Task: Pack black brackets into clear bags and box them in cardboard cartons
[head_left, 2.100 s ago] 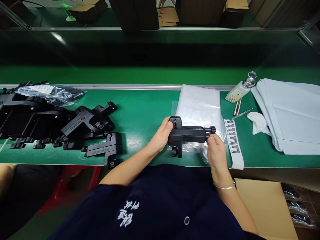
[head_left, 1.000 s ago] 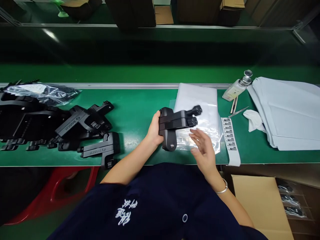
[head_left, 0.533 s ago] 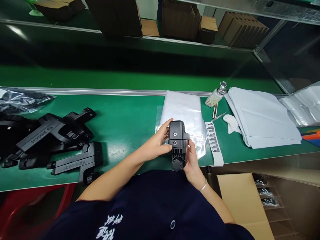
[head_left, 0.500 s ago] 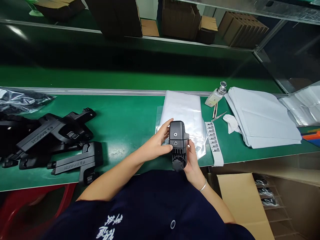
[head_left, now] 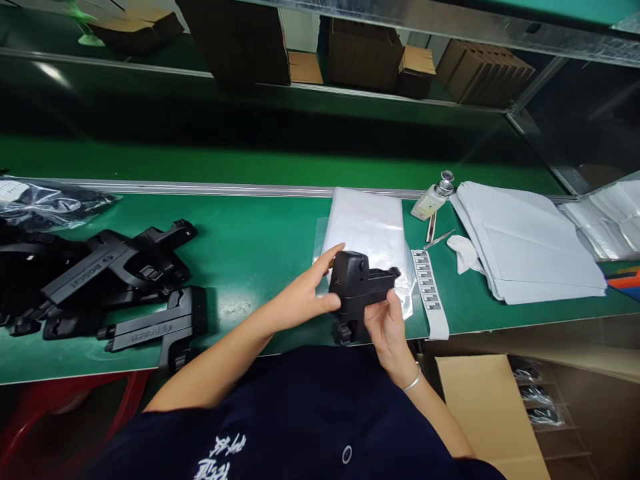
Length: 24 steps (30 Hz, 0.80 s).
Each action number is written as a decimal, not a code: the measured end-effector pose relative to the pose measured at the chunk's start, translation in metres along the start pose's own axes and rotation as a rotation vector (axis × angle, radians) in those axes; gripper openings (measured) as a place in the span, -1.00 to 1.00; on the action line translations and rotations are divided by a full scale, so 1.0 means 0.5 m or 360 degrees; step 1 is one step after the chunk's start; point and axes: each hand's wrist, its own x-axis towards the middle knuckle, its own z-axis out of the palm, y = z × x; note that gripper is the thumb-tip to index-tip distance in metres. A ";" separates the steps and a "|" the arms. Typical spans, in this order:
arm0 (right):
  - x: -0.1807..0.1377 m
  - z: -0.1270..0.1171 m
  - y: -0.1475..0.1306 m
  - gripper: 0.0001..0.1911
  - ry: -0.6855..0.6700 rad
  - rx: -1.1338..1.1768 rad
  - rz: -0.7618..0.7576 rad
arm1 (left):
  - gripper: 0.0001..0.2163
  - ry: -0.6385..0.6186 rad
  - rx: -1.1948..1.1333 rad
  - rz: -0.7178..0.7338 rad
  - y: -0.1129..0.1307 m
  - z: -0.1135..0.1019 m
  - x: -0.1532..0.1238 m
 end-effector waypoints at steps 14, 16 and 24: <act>-0.008 -0.050 -0.043 -0.17 -0.0204 -0.0527 -0.0282 | 0.05 0.0141 -0.0533 -0.0301 -0.028 -0.012 -0.053; 0.000 -0.045 -0.059 -0.32 -0.0263 -0.0574 -0.0246 | -0.01 0.0184 -0.0819 -0.0344 -0.032 -0.007 -0.051; 0.011 -0.023 -0.065 -0.41 -0.0127 -0.0642 -0.0208 | -0.68 0.0369 -0.1696 -0.1135 -0.045 0.028 -0.050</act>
